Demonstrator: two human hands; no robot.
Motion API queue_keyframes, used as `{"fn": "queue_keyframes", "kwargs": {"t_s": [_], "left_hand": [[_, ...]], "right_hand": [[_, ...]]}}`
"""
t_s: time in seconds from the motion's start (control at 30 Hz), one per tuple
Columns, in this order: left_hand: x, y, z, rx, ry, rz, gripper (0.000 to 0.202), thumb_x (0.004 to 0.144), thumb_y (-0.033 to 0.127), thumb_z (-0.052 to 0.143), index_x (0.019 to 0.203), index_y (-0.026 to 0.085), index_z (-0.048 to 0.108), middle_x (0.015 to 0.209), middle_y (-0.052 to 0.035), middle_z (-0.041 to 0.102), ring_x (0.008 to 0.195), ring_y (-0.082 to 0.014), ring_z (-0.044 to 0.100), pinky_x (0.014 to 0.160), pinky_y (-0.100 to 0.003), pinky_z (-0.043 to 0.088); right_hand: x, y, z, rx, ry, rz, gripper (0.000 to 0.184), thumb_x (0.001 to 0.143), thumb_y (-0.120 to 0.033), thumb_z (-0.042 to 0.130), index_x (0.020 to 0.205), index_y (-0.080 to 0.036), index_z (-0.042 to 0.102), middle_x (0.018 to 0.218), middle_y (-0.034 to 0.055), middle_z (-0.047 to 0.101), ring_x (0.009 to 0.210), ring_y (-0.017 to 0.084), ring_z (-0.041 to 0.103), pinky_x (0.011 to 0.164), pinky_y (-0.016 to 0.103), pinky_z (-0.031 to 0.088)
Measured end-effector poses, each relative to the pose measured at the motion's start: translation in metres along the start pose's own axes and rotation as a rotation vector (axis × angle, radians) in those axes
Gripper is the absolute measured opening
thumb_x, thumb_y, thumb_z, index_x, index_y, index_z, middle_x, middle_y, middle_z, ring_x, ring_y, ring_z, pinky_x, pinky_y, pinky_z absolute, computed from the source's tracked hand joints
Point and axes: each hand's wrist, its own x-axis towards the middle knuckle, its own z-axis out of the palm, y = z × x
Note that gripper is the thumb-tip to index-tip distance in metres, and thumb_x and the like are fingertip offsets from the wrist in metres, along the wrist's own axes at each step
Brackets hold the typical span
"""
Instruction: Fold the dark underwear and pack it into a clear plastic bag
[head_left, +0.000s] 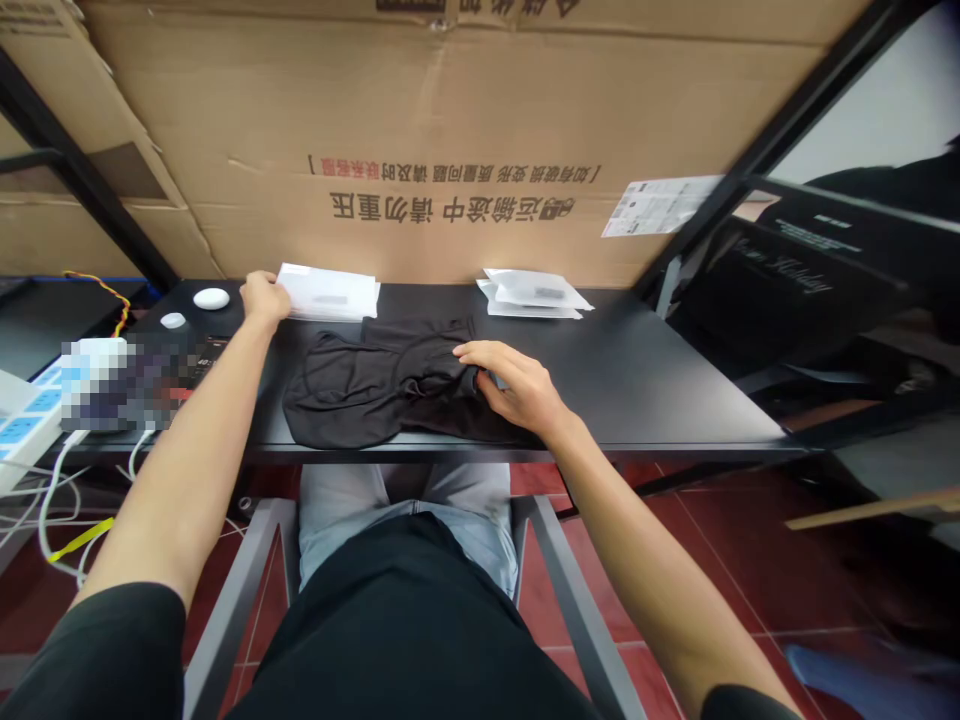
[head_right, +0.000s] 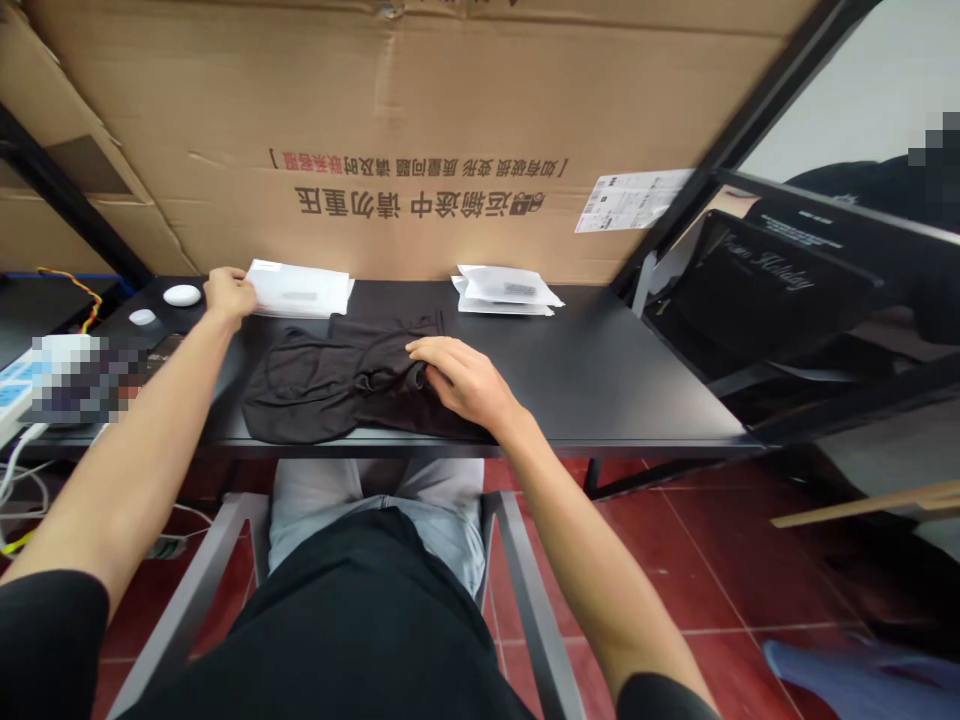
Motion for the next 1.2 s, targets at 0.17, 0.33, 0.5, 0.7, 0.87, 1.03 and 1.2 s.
{"fn": "queue_keyframes", "kwargs": {"t_s": [0.17, 0.33, 0.5, 0.7, 0.87, 1.03, 1.2], "left_hand": [[-0.011, 0.005, -0.003, 0.222, 0.104, 0.12, 0.046, 0.095, 0.03, 0.075, 0.139, 0.016, 0.066, 0.16, -0.0221, 0.061, 0.153, -0.0404, 0.048, 0.133, -0.063, 0.035], [-0.049, 0.047, 0.007, 0.224, 0.056, 0.35, 0.049, 0.095, 0.034, 0.076, 0.142, 0.023, 0.07, 0.158, -0.0202, 0.061, 0.153, -0.045, 0.049, 0.131, -0.062, 0.037], [-0.12, 0.093, 0.028, 0.148, -0.184, 0.582, 0.026, 0.103, 0.034, 0.067, 0.121, 0.021, 0.078, 0.128, -0.0124, 0.079, 0.124, -0.0351, 0.07, 0.122, -0.053, 0.047], [-0.211, 0.114, 0.062, 0.234, -0.398, 0.764, 0.038, 0.098, 0.052, 0.082, 0.123, 0.023, 0.079, 0.13, -0.0127, 0.079, 0.127, -0.0361, 0.069, 0.114, -0.051, 0.054], [-0.235, 0.118, 0.088, 0.371, -0.442, 0.868, 0.027, 0.104, 0.039, 0.078, 0.126, 0.024, 0.078, 0.136, -0.014, 0.075, 0.131, -0.0344, 0.067, 0.104, -0.046, 0.058], [-0.225, 0.11, 0.083, 0.304, -0.427, 0.732, 0.015, 0.111, 0.029, 0.062, 0.121, 0.024, 0.073, 0.126, -0.0111, 0.078, 0.117, -0.0287, 0.075, 0.093, -0.039, 0.059], [-0.213, 0.076, 0.042, 0.214, -0.356, 0.516, 0.041, 0.106, 0.027, 0.063, 0.146, 0.025, 0.06, 0.106, -0.0059, 0.081, 0.098, -0.0279, 0.079, 0.092, -0.039, 0.058]], "right_hand": [[0.004, 0.009, -0.006, -0.089, -0.015, 0.052, 0.028, 0.109, -0.021, 0.061, 0.125, -0.03, 0.082, 0.129, 0.0108, 0.083, 0.124, 0.031, 0.076, 0.111, 0.058, 0.064], [0.017, 0.03, -0.009, -0.075, 0.06, 0.113, 0.03, 0.108, -0.02, 0.06, 0.124, -0.03, 0.083, 0.126, 0.0108, 0.077, 0.111, 0.027, 0.076, 0.101, 0.049, 0.066], [0.013, 0.051, -0.016, -0.061, -0.076, 0.138, 0.031, 0.098, -0.014, 0.057, 0.115, -0.025, 0.081, 0.122, 0.0107, 0.075, 0.11, 0.026, 0.076, 0.1, 0.046, 0.065], [-0.012, 0.041, -0.031, -0.03, -0.276, 0.245, 0.038, 0.095, -0.009, 0.054, 0.117, -0.024, 0.081, 0.131, 0.0117, 0.078, 0.12, 0.028, 0.077, 0.11, 0.049, 0.063], [-0.017, 0.029, -0.032, 0.006, -0.106, 0.249, 0.016, 0.103, -0.024, 0.066, 0.108, -0.025, 0.081, 0.119, 0.0095, 0.083, 0.113, 0.028, 0.079, 0.107, 0.049, 0.064], [-0.019, 0.029, -0.025, 0.044, -0.21, 0.27, 0.014, 0.105, -0.034, 0.071, 0.105, -0.026, 0.082, 0.122, 0.0101, 0.084, 0.118, 0.029, 0.078, 0.11, 0.051, 0.064], [-0.021, 0.031, -0.022, 0.031, -0.235, 0.278, 0.018, 0.107, -0.038, 0.07, 0.106, -0.026, 0.083, 0.122, 0.0104, 0.084, 0.121, 0.03, 0.076, 0.111, 0.053, 0.063]]}}
